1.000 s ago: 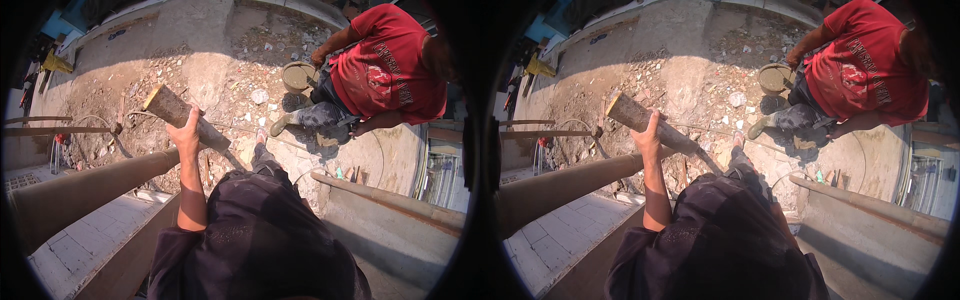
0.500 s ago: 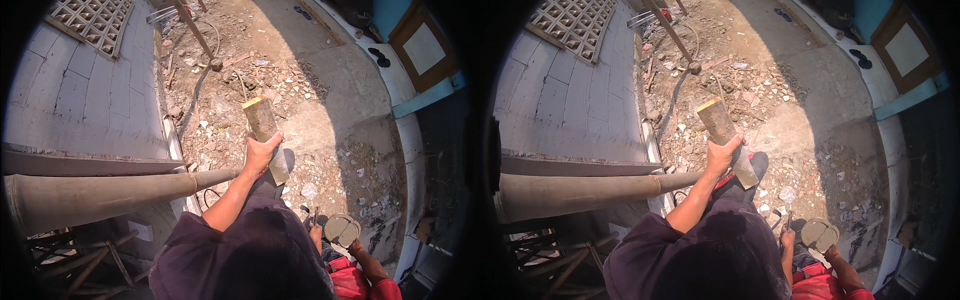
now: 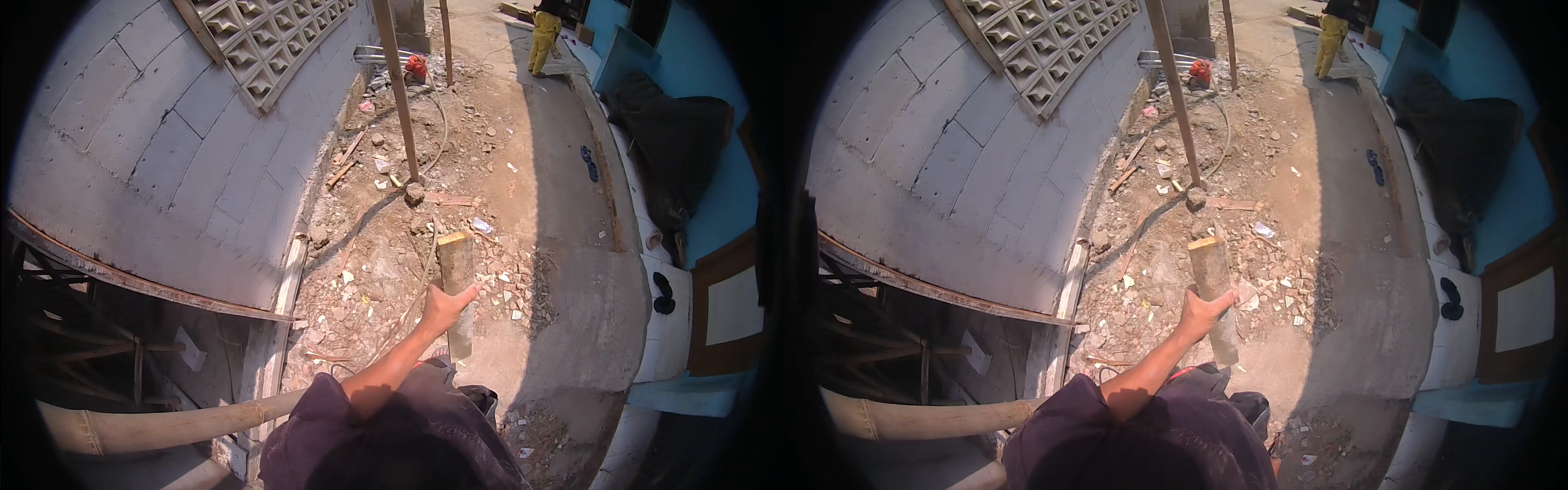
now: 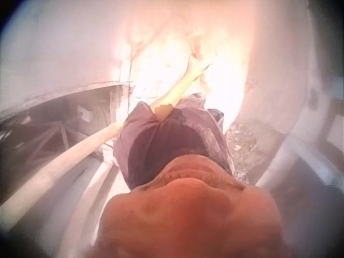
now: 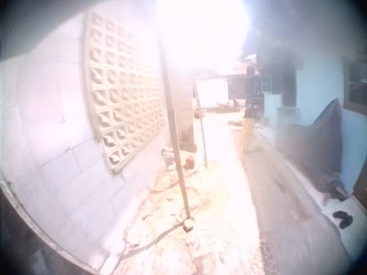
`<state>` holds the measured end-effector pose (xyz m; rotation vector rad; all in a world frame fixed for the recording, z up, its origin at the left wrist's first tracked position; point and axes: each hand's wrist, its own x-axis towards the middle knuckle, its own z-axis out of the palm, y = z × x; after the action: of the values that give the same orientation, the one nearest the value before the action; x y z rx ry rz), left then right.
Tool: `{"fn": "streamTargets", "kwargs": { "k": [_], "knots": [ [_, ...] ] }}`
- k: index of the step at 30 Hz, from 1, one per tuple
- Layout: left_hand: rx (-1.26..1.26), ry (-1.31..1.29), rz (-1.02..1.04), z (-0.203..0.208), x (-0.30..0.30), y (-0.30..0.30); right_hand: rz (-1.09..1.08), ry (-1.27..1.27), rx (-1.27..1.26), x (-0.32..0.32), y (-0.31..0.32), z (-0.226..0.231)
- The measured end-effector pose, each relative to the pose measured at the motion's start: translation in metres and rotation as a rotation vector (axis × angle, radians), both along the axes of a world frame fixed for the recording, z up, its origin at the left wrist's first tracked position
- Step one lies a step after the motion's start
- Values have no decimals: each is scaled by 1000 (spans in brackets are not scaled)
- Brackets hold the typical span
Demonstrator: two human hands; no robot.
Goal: The person holds a wood plank against a wall and uses a hammer to nail it into place, checking the alignment by hand.
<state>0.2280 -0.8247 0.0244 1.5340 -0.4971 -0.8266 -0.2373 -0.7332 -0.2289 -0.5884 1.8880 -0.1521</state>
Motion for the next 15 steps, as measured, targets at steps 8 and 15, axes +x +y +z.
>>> {"fn": "streamTargets", "kwargs": {
  "k": [8, 15],
  "knots": [
    [-16, -24, 125, 27, 49, -139, 183, -31, -122, 42, -242, 30],
    [-171, 44, 384, -41, 81, -277, 470, -23, -33, 89, -435, -18]
  ]
}}
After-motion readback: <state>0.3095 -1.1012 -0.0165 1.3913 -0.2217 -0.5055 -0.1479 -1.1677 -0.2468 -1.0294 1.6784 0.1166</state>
